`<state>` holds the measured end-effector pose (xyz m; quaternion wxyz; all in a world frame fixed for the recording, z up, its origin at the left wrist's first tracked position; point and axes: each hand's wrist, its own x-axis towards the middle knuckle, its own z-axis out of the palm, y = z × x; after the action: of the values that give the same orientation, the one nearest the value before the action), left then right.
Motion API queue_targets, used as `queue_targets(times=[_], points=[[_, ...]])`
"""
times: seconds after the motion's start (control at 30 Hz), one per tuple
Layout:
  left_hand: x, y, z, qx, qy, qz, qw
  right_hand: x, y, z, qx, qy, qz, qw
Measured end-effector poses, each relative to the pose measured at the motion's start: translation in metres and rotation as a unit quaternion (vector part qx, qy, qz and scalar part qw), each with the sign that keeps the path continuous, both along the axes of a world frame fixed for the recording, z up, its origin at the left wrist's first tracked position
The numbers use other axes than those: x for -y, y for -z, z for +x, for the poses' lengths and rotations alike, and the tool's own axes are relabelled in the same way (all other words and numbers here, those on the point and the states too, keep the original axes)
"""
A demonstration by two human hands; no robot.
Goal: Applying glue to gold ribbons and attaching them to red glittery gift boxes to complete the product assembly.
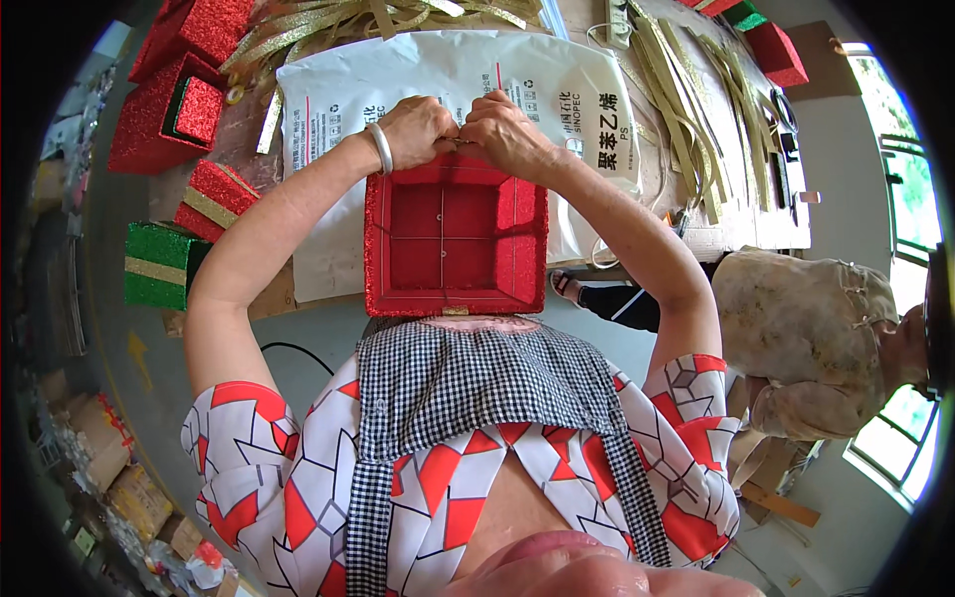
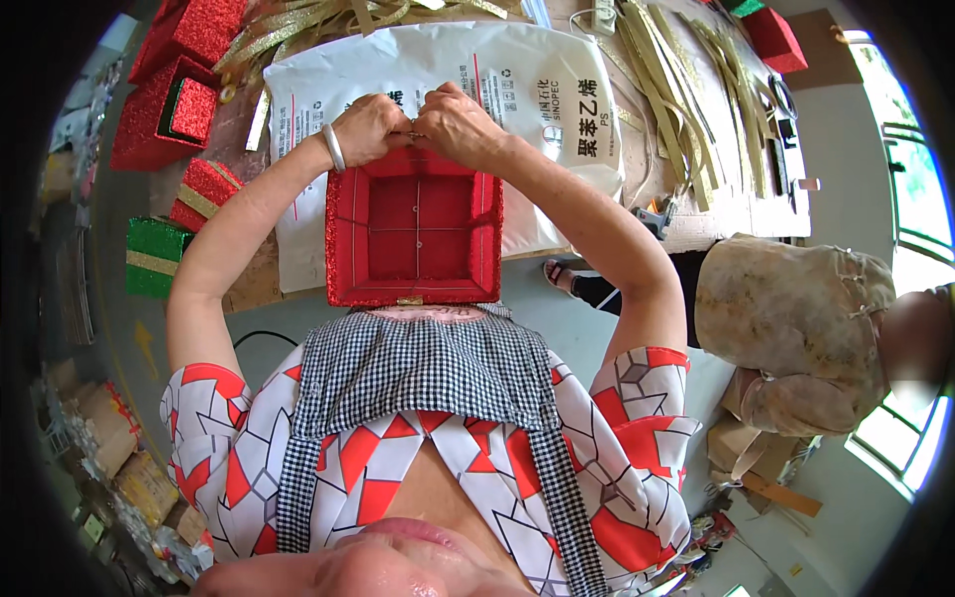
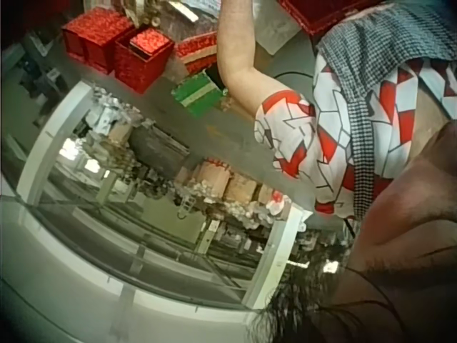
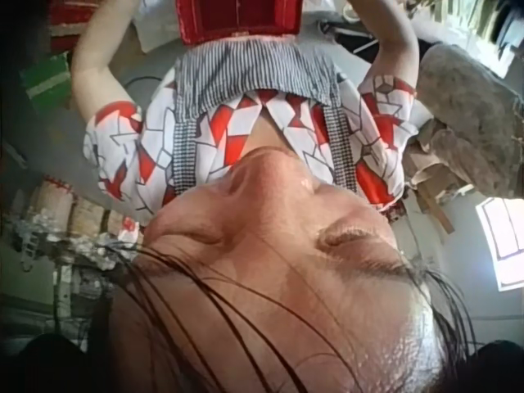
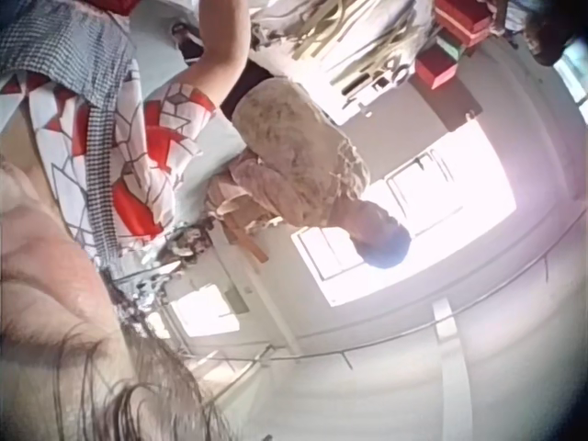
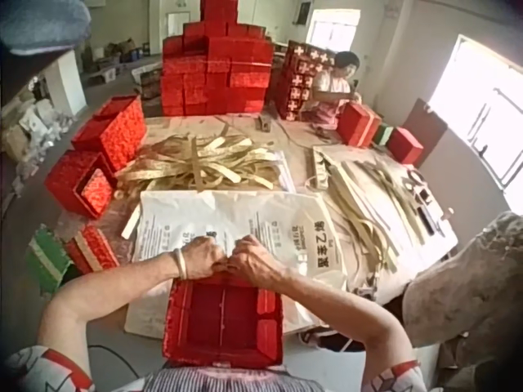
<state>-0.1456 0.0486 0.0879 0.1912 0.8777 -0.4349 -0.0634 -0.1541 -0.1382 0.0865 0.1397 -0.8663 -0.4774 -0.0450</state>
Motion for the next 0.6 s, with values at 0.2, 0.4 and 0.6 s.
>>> queue_targets(times=[0.2,0.4,0.6], points=[[-0.002,0.005,0.001,0.026,-0.002,-0.016,1.000,0.002,-0.012,0.005,-0.106,0.020,-0.018,0.994],[0.001,0.008,0.001,0.034,-0.031,-0.016,0.999,-0.001,0.000,0.010,-0.083,0.039,-0.058,0.994],[0.002,0.009,0.000,0.045,-0.027,-0.038,0.998,0.000,0.007,0.005,-0.044,0.030,-0.006,0.999]])
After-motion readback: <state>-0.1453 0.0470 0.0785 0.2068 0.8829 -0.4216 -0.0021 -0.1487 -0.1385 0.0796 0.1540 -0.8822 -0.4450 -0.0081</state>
